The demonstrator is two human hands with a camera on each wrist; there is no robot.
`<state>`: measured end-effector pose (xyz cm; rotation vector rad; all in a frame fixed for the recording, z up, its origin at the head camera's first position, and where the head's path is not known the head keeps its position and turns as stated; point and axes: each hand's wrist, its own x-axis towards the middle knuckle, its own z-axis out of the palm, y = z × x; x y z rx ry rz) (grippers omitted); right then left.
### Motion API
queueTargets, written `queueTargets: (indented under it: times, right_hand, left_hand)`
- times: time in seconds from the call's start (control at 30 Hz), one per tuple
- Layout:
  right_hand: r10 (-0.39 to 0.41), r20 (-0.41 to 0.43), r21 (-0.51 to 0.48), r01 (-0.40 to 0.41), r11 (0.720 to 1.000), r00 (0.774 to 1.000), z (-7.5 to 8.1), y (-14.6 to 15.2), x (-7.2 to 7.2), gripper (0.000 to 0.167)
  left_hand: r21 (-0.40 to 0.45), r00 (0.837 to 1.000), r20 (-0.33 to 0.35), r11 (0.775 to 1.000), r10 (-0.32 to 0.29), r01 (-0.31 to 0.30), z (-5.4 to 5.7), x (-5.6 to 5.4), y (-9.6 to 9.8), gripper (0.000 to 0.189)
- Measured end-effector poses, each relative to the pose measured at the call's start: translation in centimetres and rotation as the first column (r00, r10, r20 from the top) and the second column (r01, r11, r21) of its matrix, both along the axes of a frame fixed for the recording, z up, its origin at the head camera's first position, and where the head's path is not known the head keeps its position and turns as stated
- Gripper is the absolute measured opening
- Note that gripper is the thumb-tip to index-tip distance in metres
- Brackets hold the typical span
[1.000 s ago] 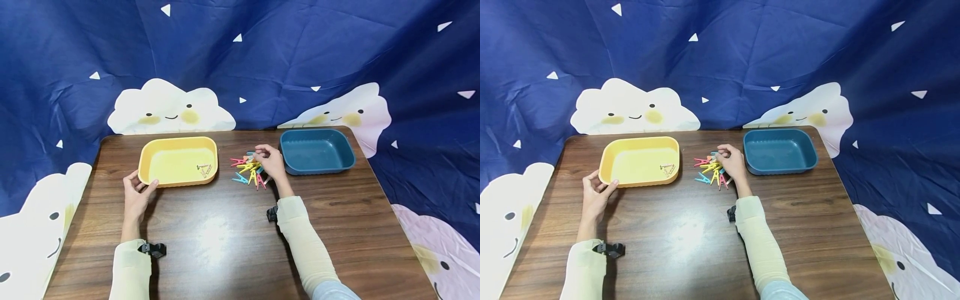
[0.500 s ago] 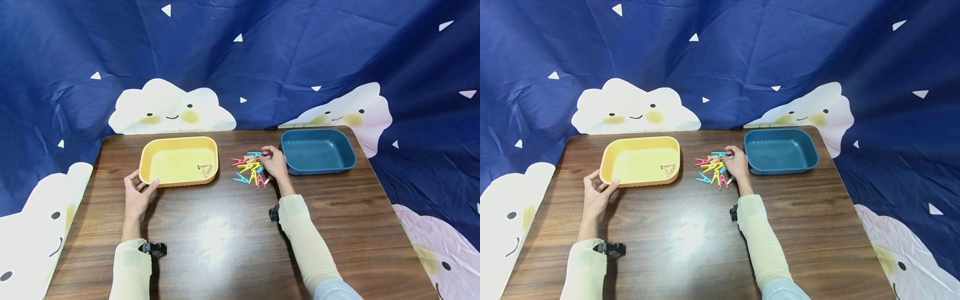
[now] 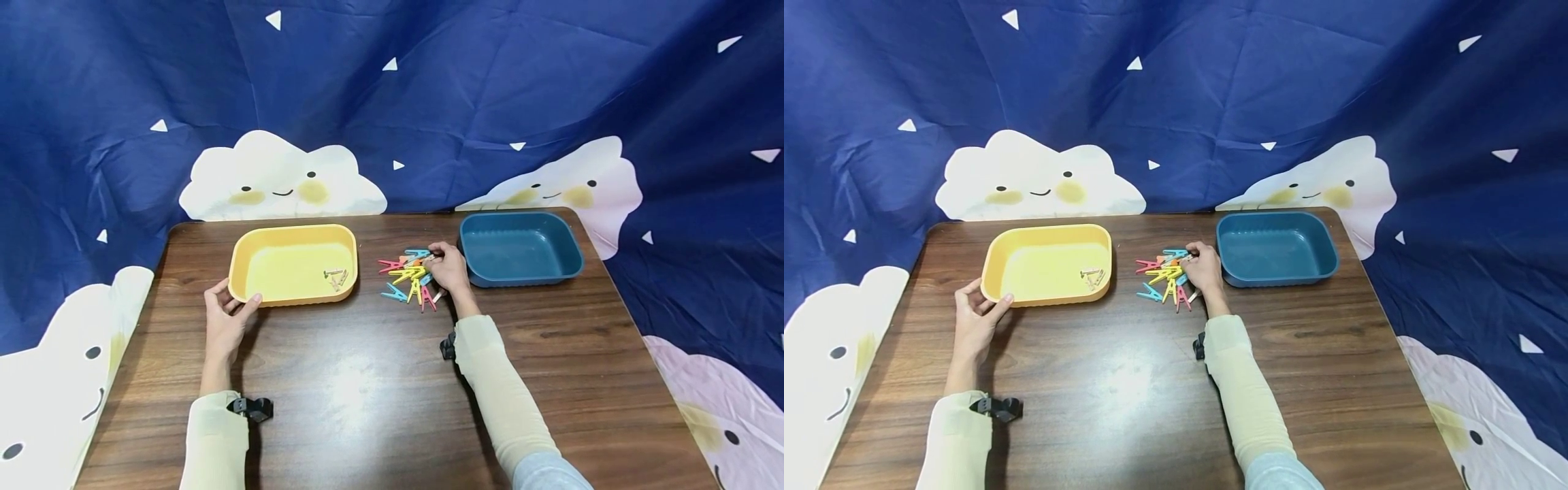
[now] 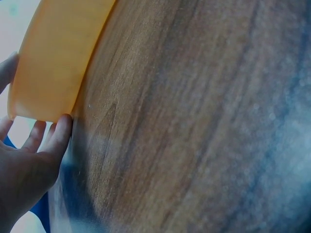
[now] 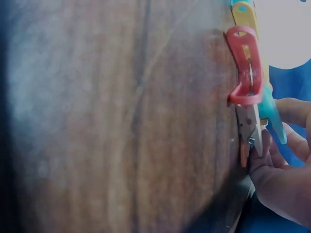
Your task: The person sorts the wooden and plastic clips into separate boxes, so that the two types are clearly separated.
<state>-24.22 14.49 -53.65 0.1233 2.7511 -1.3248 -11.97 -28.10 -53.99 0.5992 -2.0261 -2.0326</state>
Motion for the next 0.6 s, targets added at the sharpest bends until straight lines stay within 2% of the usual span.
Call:
queueTargets:
  times: [0.13, 0.4, 0.6]
  right_hand:
    - [-0.015, 0.016, -0.026, 0.015, 1.000, 1.000, 0.06, 0.00, -0.09, 0.037]
    - [-0.024, 0.016, 0.007, 0.023, 1.000, 1.000, 0.18, -0.33, -0.21, 0.035]
    - [-0.065, 0.040, 0.031, 0.064, 0.997, 0.997, 0.46, -0.52, -0.33, 0.025]
  left_hand:
    - [-0.004, 1.000, -0.003, 1.000, 0.003, -0.003, -0.02, 0.05, 0.08, 0.075]
    - [-0.018, 1.000, 0.000, 1.000, 0.007, -0.007, -0.18, -0.01, -0.10, 0.076]
    - [0.001, 1.000, -0.003, 1.000, 0.003, -0.003, -0.09, -0.10, -0.20, 0.077]
